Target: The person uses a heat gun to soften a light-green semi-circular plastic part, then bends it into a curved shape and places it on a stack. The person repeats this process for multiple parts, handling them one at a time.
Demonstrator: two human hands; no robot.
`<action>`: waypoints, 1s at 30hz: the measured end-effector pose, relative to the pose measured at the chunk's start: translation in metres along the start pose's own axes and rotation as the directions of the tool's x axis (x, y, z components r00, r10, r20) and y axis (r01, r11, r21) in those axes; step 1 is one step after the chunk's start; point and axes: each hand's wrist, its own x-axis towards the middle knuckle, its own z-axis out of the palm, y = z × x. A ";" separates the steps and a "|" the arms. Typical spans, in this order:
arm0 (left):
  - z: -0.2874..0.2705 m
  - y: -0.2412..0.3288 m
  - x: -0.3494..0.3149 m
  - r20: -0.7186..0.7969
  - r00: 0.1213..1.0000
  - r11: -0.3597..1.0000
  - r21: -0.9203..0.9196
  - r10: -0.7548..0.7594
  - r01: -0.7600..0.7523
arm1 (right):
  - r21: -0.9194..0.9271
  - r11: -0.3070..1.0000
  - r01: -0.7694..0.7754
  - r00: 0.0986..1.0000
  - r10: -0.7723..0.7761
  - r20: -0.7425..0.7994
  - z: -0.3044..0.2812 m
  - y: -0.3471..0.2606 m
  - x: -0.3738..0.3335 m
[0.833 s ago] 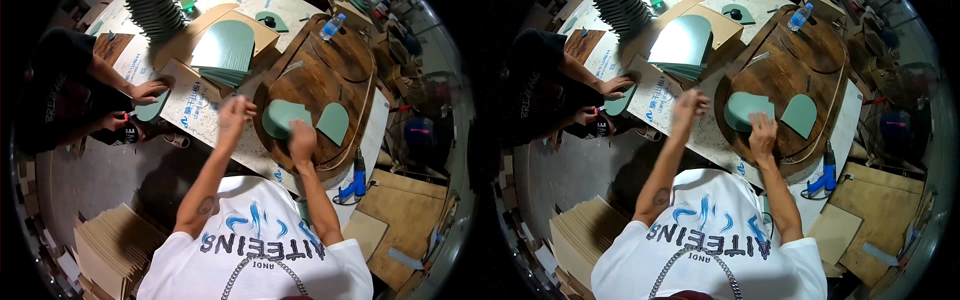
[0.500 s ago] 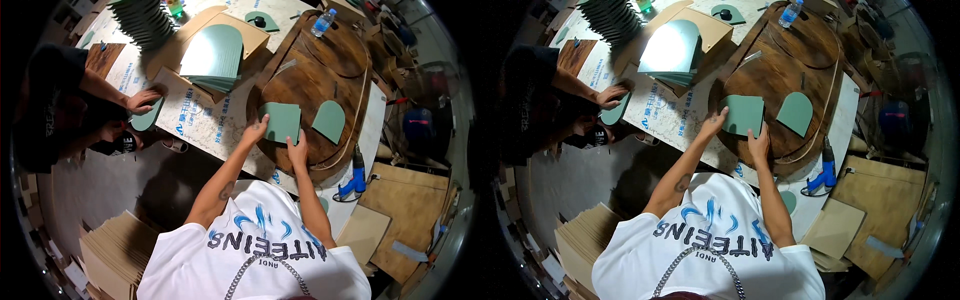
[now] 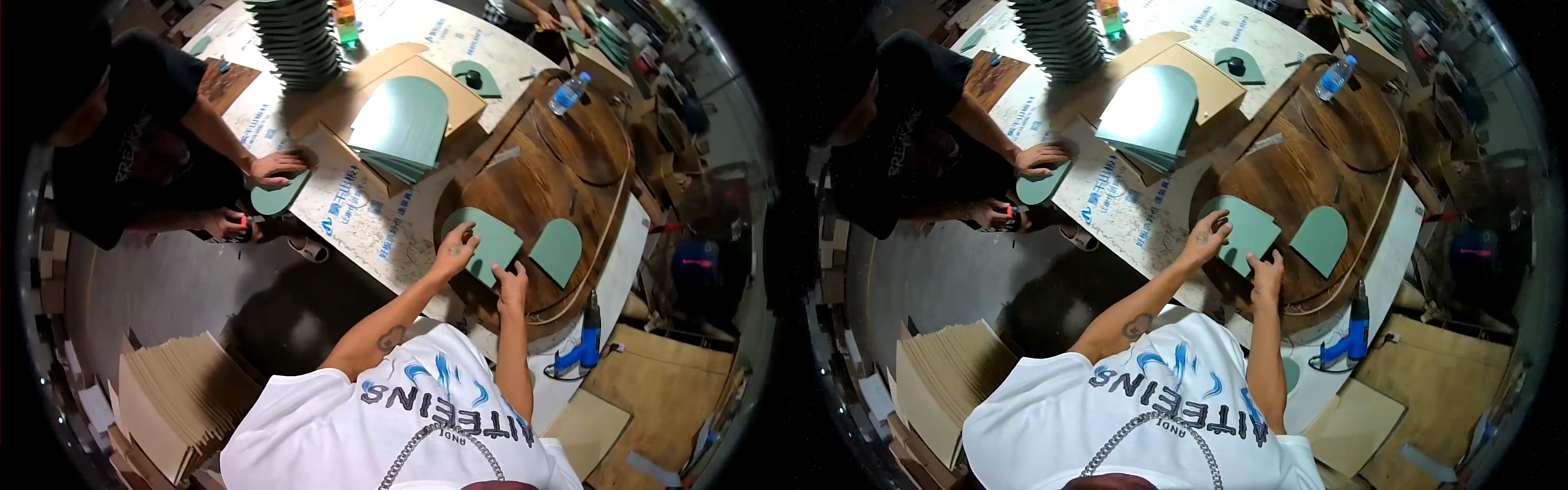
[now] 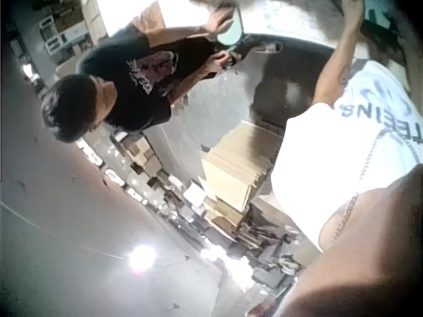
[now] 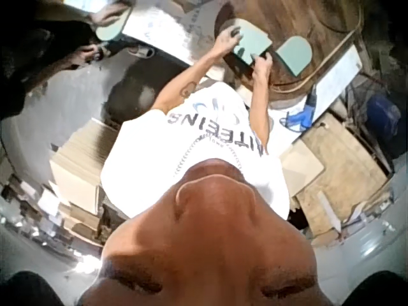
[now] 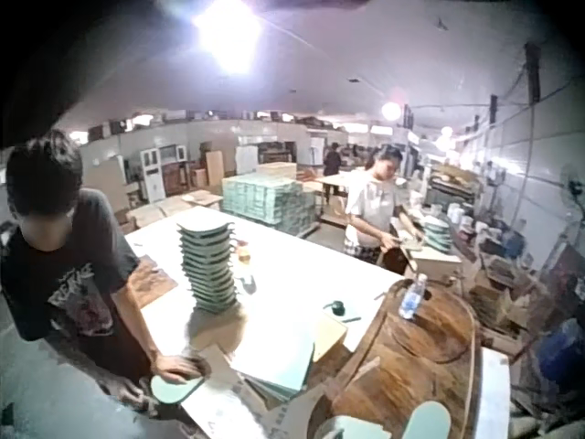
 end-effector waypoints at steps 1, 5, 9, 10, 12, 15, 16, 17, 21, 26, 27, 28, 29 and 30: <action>-0.006 0.031 -0.007 -0.049 0.998 0.984 0.171 -0.032 0.040 | 0.150 0.988 -0.023 0.994 0.007 0.108 -0.005 -0.003 -0.003; -0.037 0.038 -0.030 -0.321 0.935 0.915 0.403 0.151 -0.009 | 0.401 0.913 -0.077 0.950 -0.055 0.308 -0.018 -0.013 -0.027; -0.039 0.137 -0.073 0.127 0.929 0.789 -0.496 -0.349 0.364 | 0.349 0.933 0.093 0.909 -0.222 0.352 0.004 -0.045 -0.103; -0.046 0.149 -0.075 0.153 0.947 0.832 -0.453 -0.282 0.321 | 0.357 0.925 0.131 0.870 -0.280 0.406 0.008 -0.053 -0.119; -0.074 0.169 -0.073 0.219 0.963 0.895 -0.382 -0.156 0.231 | 0.424 0.904 0.048 0.800 -0.289 0.525 -0.003 -0.066 -0.128; -0.094 0.197 -0.066 0.144 0.983 0.961 -0.266 0.117 -0.076 | 0.342 0.893 0.291 0.732 -0.438 0.521 -0.009 -0.101 -0.133; -0.097 0.207 -0.060 0.094 0.978 0.953 -0.260 0.185 -0.155 | 0.272 0.902 0.335 0.709 -0.431 0.558 -0.006 -0.116 -0.131; -0.099 0.219 -0.056 0.024 0.988 0.931 -0.340 0.151 -0.134 | 0.201 0.902 0.382 0.689 -0.422 0.589 -0.002 -0.130 -0.130; -0.123 0.218 -0.038 -0.105 0.994 0.727 -0.685 -0.021 -0.057 | 0.358 0.887 0.291 0.635 -0.459 0.621 0.068 -0.187 -0.111; -0.122 0.175 -0.081 -0.136 0.976 0.792 -0.608 -0.171 0.054 | 0.172 0.883 0.437 0.668 -0.446 0.596 0.122 -0.186 -0.035; -0.126 0.162 -0.095 -0.142 0.962 0.796 -0.596 -0.233 0.105 | -0.037 0.842 0.538 0.716 -0.433 0.548 0.122 -0.181 -0.038; -0.130 0.149 -0.110 -0.150 0.944 0.798 -0.582 -0.294 0.156 | -0.110 0.659 0.745 0.630 -0.639 0.442 0.115 -0.162 -0.019; -0.136 0.133 -0.125 -0.150 0.936 0.786 -0.593 -0.319 0.173 | -0.088 0.696 0.712 0.678 -0.651 0.341 0.100 -0.147 -0.009; -0.142 0.116 -0.138 -0.159 0.928 0.774 -0.607 -0.338 0.177 | -0.061 0.724 0.687 0.713 -0.657 0.247 0.082 -0.133 -0.001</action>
